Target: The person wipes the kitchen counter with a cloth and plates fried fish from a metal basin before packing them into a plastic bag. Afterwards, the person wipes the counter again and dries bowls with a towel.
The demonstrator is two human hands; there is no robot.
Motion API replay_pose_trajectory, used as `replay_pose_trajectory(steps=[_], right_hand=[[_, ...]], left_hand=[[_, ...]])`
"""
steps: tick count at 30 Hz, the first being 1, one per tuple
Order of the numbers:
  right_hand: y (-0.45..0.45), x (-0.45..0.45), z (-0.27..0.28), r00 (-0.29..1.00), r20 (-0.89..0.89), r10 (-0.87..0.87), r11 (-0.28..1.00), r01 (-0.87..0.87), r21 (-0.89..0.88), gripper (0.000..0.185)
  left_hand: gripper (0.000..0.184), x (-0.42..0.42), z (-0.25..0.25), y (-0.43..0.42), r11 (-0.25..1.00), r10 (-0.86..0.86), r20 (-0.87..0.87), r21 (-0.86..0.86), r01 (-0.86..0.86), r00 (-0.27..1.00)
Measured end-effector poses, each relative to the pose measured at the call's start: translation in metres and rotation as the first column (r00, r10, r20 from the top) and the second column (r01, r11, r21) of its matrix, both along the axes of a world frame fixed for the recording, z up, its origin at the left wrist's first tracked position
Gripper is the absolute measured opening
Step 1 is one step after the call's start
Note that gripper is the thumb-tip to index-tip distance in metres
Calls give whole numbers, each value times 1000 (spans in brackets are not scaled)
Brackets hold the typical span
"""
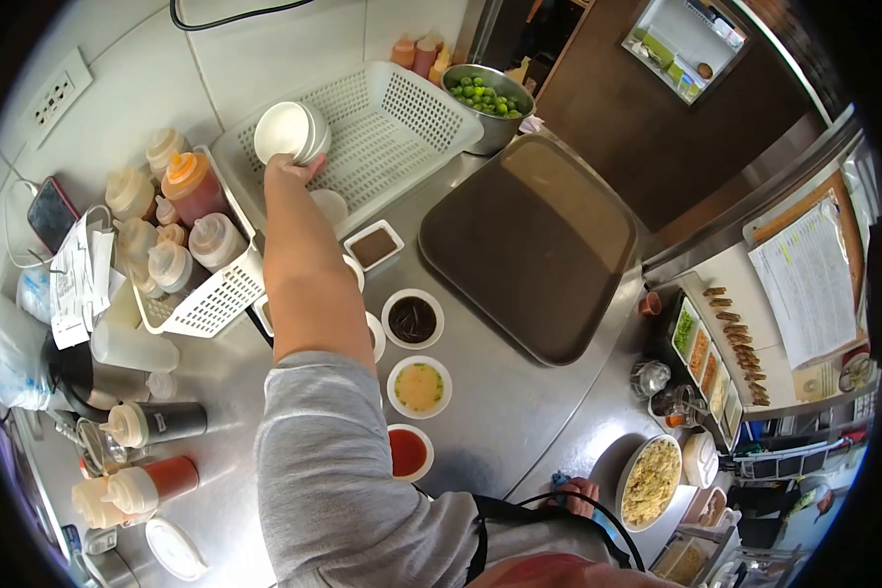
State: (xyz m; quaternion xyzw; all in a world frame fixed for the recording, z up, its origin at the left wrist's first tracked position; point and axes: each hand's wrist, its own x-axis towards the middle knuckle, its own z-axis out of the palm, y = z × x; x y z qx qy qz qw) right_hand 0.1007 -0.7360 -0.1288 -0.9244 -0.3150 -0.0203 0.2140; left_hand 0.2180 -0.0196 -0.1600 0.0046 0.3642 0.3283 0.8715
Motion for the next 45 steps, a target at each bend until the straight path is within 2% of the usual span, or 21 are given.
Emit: replay_pose_trajectory(steps=[2,5,8,11,14,15,17,19,20,22,23,24,25,26,27,28,34,40,43,45], right_hand=[[-17,2,-16,999,25,40,998,-39,-45,31],[-25,3,-28,995,69,68,997,-64,-49,32],[-25,4,-26,993,89,77,996,-73,-41,33],[-27,3,-24,992,100,74,996,-68,-56,33],[-34,4,-34,994,90,68,996,-63,-56,31],[-30,4,-29,994,85,66,997,-63,-47,30],[-25,1,-22,994,94,57,998,-55,-27,28],[-25,2,-23,989,118,85,996,-84,-16,27],[-26,3,-23,986,133,96,995,-94,-16,27],[-27,3,-27,977,159,140,990,-139,-15,25],[-30,4,-33,970,185,158,987,-159,-5,23],[-32,6,-36,956,213,201,979,-204,-9,22],[-32,7,-38,942,244,230,972,-236,-4,21],[-32,8,-40,929,279,244,967,-256,7,20],[-30,2,-32,917,314,245,966,-259,4,19],[-32,4,-35,926,285,249,965,-261,8,21],[-38,7,-43,905,361,227,971,-237,-17,19],[-43,5,-45,884,391,257,962,-274,-12,23],[-44,4,-46,899,369,235,970,-243,-26,27],[-46,9,-52,882,390,264,959,-283,-9,27]], left_hand=[[37,2,4,-1,995,-58,40,82,54,998],[38,4,29,-15,988,10,-20,155,-6,1000],[39,-2,57,-27,954,-33,40,298,20,999],[38,-14,85,-42,932,-141,158,355,77,977],[37,-38,118,-83,900,-166,250,433,44,954],[42,-50,133,-109,887,-146,265,462,8,953],[45,-73,146,-145,870,-159,312,493,-16,937],[47,-102,164,-192,894,-115,349,444,-56,930],[48,-116,160,-209,849,-137,347,524,-70,928],[51,-146,149,-237,912,-178,403,410,-3,898],[44,-161,151,-259,893,-103,330,445,-59,938],[43,-177,140,-270,909,-137,339,417,-18,931],[44,-195,139,-291,892,-112,294,452,-34,949],[42,-214,136,-308,918,-67,263,394,-44,963],[40,-256,121,-339,899,-90,274,437,-40,957],[39,-280,120,-357,907,-101,273,420,-24,957],[39,-423,114,-458,905,144,50,397,-151,988],[43,-559,74,-538,855,423,-133,386,-347,896],[41,-620,61,-560,839,498,-246,379,-390,832],[39,-657,52,-569,820,547,-307,384,-424,779]])
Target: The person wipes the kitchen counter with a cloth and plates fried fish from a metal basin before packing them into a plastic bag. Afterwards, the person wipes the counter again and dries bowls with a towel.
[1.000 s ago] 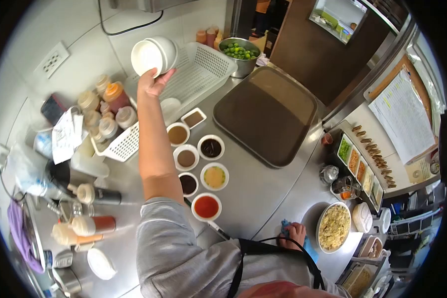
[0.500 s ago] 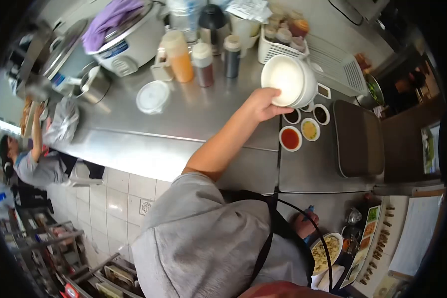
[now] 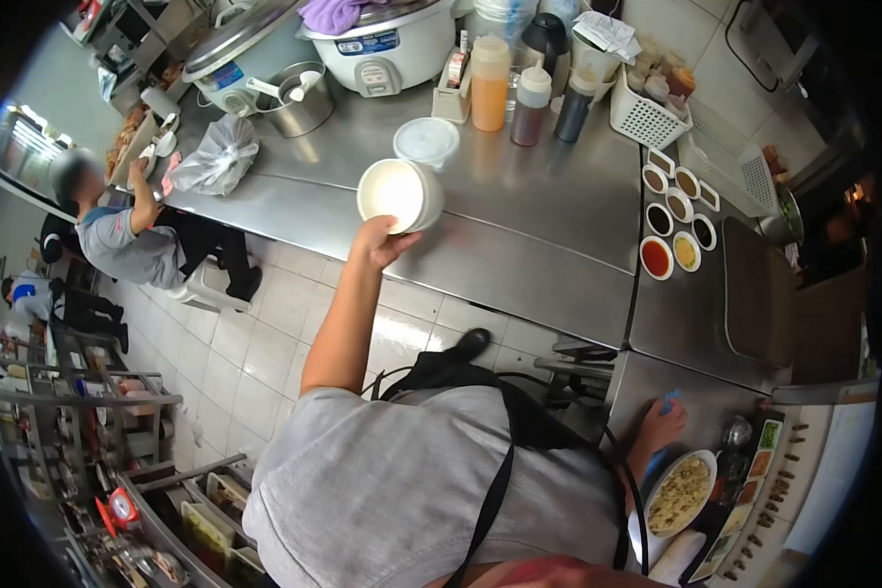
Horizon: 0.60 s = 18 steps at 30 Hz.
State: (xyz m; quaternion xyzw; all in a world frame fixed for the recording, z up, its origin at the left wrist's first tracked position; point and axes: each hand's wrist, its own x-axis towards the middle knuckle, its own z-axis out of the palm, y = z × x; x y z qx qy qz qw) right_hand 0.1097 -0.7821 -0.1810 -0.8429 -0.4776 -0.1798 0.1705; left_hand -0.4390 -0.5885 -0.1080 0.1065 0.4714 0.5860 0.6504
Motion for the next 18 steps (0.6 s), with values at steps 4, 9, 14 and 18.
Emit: replay_pose_trajectory(steps=[4,9,14,18], right_hand=[[0,10,-2,999,46,20,999,-18,-41,30],[68,-67,57,982,3,188,965,-185,187,38],[199,-261,108,704,-461,540,841,-479,253,32],[287,-441,97,391,-535,749,556,-810,186,22]], left_hand=[[35,-68,-18,3,987,132,-70,-86,-138,989],[33,-153,-30,24,980,127,-133,-135,-145,983],[34,-236,-39,57,988,22,-205,-147,-53,978],[34,-281,-26,79,979,-139,-139,-168,115,981]])
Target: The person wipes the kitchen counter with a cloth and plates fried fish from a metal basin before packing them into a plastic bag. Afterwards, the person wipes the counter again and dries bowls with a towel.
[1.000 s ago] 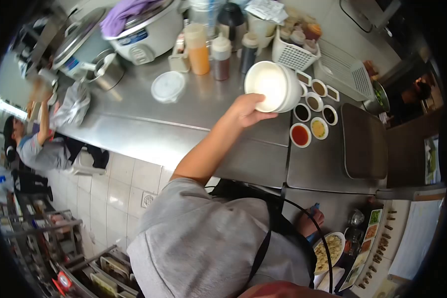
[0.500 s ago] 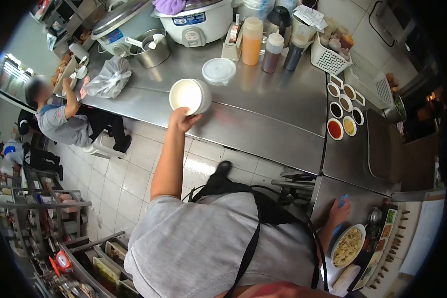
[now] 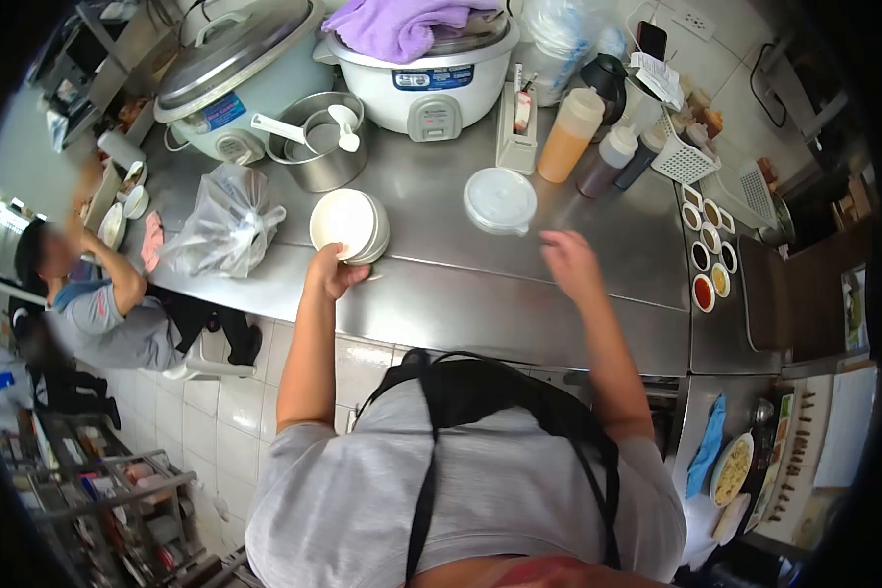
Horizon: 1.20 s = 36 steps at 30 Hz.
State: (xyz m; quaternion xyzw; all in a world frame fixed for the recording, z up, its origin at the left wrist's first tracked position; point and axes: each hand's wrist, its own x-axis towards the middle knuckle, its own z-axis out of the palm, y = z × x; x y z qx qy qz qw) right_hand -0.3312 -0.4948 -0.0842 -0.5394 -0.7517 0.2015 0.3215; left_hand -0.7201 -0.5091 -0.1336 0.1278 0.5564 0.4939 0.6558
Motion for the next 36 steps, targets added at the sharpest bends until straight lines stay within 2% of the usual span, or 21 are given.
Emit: replay_pose_trajectory(steps=[1,3,7,10,13,17,20,22,23,24,27,30,31,33,35,36], right_hand=[[24,-34,-21,991,-84,107,993,-102,55,23],[56,-97,-25,990,8,143,988,-143,-62,23],[76,-166,-30,990,-78,117,976,-129,-175,25],[66,-169,-27,993,-108,52,968,-77,-240,25],[46,-148,-26,994,-93,-50,965,24,-260,24],[7,-96,-19,957,-82,-278,937,251,-245,24],[-26,-42,-30,896,-47,-442,894,437,-98,23],[-53,-1,-36,831,-56,-554,830,545,-121,23],[-70,19,-30,788,-28,-615,786,609,-104,24],[-90,39,-26,742,-2,-670,739,668,-89,25],[-146,110,-28,572,67,-817,566,819,-98,27],[-199,176,-21,376,186,-908,373,926,-53,30],[-216,201,-23,303,219,-927,301,953,-45,32],[-252,242,-27,157,306,-939,159,987,-18,35],[-282,275,-30,22,386,-922,16,1000,-18,38],[-295,289,-29,-38,426,-904,-57,998,-32,40]], left_hand=[[34,-7,0,5,1000,-21,20,-17,21,1000],[35,-21,-1,12,996,-69,47,-52,71,997],[46,-38,-2,19,989,-138,105,-39,143,985],[49,-41,-4,24,985,-158,119,-46,165,980],[55,-45,-5,29,980,-192,142,-26,197,971],[67,-45,-3,31,969,-248,58,7,248,967],[74,-36,16,15,971,-230,129,90,219,965],[82,-40,9,5,980,-200,161,44,195,967],[82,-36,9,-4,988,-154,128,-3,155,980],[72,-23,20,-17,992,-112,114,-43,118,987],[58,-13,9,-34,929,-324,160,-131,345,933],[42,25,0,-34,830,-557,29,58,555,830],[39,46,-1,-31,851,-507,-134,82,519,852],[34,96,9,-14,870,-361,-449,154,469,817],[41,123,-24,21,757,-141,-805,288,587,576],[43,141,-27,32,702,-55,-894,282,654,444]])
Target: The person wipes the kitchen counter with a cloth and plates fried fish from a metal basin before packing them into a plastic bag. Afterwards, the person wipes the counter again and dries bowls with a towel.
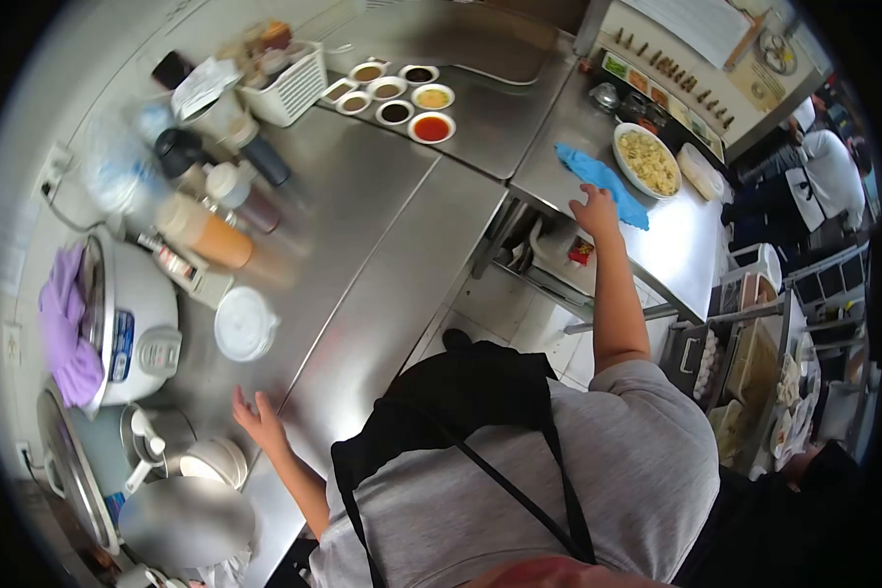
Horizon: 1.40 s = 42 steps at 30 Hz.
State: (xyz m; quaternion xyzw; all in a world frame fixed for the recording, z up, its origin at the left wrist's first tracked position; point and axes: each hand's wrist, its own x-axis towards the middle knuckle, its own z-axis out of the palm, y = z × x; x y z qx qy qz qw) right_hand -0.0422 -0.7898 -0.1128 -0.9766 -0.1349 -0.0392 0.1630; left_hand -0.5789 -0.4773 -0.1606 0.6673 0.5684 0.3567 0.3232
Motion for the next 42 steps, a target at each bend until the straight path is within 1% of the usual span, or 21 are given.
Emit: replay_pose_trajectory(steps=[2,5,6,9,10,13,14,16,17,18,21,23,25,27,28,30,32,34,37,40,42], right_hand=[[-24,21,-4,994,-27,-106,993,104,-63,45],[-43,39,-15,983,42,-180,972,184,-149,45],[-48,44,-24,985,75,-157,977,165,-133,46],[-44,51,-31,983,-9,-181,976,179,-124,43],[-45,60,-48,979,120,-166,977,180,-111,36],[-43,85,-57,992,-124,-3,996,13,86,29],[-38,82,-42,996,-3,87,968,-84,238,24],[-26,89,-3,952,-302,58,812,130,568,20],[-19,94,15,894,-439,91,686,263,678,18],[-13,98,29,877,-461,138,543,322,775,16],[-4,113,62,899,-416,139,412,329,850,20],[3,119,71,931,-350,103,481,261,837,25],[11,136,51,970,-237,58,586,159,795,31],[32,151,0,996,-63,-60,883,83,461,36],[43,152,-18,995,36,-90,966,79,246,39],[68,109,-27,970,182,-161,986,165,-8,39],[81,101,-37,937,312,-158,976,196,-96,37],[79,111,-60,912,399,-91,992,119,-48,36],[67,162,-56,994,95,57,998,-54,-25,38],[55,220,-32,974,202,-105,971,56,233,31],[42,257,-30,962,221,-160,979,125,161,28]], left_hand=[[49,37,-6,17,968,-31,-295,230,103,955],[50,73,-14,26,981,-118,-556,63,183,823],[50,83,-15,25,984,-115,-540,55,172,833],[49,120,-13,15,983,-146,-495,26,183,857],[49,133,-7,9,977,-181,-481,14,213,858],[49,178,5,-7,955,-257,-463,11,296,848],[50,192,4,-8,945,-277,-458,28,325,845],[53,218,-3,-11,923,-291,-380,129,362,878],[54,227,-7,-14,914,-263,-419,181,364,869],[55,235,-11,-19,901,-232,-456,233,366,859],[58,243,-12,-21,879,-225,-437,294,375,871],[58,241,-15,-19,898,-229,-336,289,332,913],[58,245,-8,-21,900,-231,-359,274,339,904],[58,245,-6,-22,894,-243,-360,278,352,901],[57,245,-7,-22,886,-256,-345,289,362,903],[56,241,-11,-19,875,-257,-338,317,367,905],[55,240,-13,-14,873,-273,-335,307,378,902],[53,243,-12,-17,872,-289,-313,304,384,905],[53,250,-2,-26,854,-315,-280,334,399,907],[52,264,-3,-40,839,-377,-207,336,427,903],[53,283,-3,-55,820,-420,-214,328,470,882]])
